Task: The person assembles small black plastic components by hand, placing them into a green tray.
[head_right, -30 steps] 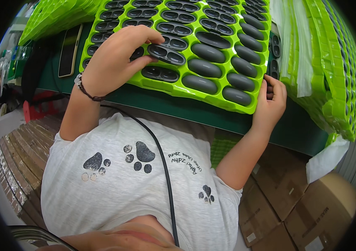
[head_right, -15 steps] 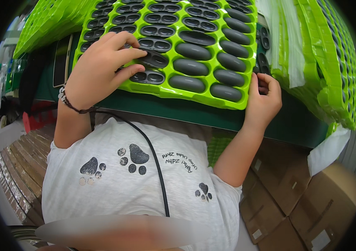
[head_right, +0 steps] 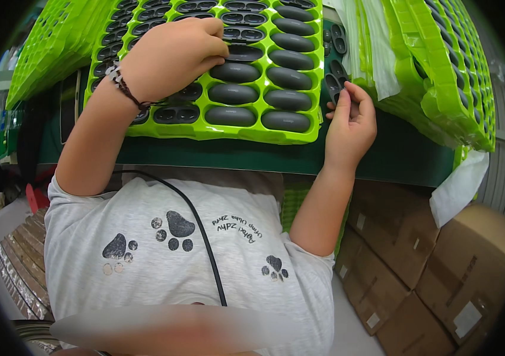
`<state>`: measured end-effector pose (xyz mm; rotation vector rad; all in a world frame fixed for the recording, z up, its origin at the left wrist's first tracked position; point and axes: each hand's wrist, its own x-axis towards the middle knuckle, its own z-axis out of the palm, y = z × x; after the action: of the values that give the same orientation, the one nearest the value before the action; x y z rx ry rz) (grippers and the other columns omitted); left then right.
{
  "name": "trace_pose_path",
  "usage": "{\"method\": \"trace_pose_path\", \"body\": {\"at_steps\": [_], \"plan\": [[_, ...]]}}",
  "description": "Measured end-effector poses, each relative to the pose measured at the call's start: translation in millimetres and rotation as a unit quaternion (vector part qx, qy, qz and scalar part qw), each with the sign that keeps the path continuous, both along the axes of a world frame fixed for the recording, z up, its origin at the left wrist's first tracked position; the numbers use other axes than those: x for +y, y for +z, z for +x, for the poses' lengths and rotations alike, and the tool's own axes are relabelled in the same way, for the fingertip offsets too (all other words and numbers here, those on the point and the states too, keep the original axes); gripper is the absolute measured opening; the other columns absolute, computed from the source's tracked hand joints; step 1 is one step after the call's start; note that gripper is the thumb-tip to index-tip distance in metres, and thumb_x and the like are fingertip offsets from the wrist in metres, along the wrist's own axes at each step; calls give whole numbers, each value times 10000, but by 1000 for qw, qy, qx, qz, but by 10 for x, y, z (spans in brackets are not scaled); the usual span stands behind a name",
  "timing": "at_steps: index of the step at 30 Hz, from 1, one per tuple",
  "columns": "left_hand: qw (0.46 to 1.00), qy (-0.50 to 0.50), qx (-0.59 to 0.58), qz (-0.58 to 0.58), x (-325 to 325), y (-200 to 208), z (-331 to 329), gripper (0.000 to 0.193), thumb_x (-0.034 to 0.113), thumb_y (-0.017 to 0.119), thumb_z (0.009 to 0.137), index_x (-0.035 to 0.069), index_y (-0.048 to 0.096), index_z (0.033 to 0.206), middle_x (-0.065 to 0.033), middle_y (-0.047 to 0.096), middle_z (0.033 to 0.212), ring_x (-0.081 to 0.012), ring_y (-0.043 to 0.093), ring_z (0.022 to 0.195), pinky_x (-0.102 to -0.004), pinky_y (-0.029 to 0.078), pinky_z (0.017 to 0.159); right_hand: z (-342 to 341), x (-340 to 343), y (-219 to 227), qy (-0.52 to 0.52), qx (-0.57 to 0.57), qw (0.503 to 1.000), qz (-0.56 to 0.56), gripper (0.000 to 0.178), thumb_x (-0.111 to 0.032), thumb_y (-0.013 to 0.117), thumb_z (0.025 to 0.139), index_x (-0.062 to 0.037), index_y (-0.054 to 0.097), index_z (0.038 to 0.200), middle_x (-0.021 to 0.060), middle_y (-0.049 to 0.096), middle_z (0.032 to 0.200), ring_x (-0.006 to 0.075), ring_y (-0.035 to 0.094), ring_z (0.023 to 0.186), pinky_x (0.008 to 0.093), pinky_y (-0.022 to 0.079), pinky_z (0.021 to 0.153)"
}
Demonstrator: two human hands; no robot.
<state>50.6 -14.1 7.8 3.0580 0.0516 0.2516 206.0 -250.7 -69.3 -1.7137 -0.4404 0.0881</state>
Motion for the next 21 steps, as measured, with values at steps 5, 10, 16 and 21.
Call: {"method": "trace_pose_path", "body": {"at_steps": [5, 10, 16, 21], "plan": [[999, 9, -5, -48, -62, -96, 40, 92, 118, 608, 855, 63, 647, 917, -55, 591, 902, -262, 603, 874, -370, 505, 752, 42, -14, -47, 23, -26, 999, 42, 183, 27, 590, 920, 41, 610, 1101, 72, 642, 936, 114, 625, 796, 228, 526, 674], [996, -6, -46, -74, -62, -71, -26, 57, 76, 624, 836, 59, 610, 889, -54, 584, 915, -266, 581, 899, -376, 495, 778, -29, -22, 44, 1, -68, 995, 73, 226, 60, 603, 897, 45, 609, 1122, 75, 650, 924, 121, 622, 787, 234, 533, 688], [992, -29, -65, -101, -39, -1, -83, 112, 40, 661, 807, 55, 578, 882, -73, 570, 909, -275, 568, 901, -365, 482, 784, -303, -2, 299, 108, 193, 928, 300, 195, 23, 642, 885, 41, 611, 1076, 144, 678, 871, 174, 651, 723, 252, 565, 651], [962, -104, -156, -197, -197, 132, -205, 157, -2, 687, 789, 36, 559, 872, -104, 625, 1212, -289, 616, 1011, -356, 506, 819, -298, -103, 392, 295, 418, 740, 437, 202, 1, 565, 928, 73, 573, 1116, 185, 594, 1031, 193, 628, 822, 206, 597, 672]]}}
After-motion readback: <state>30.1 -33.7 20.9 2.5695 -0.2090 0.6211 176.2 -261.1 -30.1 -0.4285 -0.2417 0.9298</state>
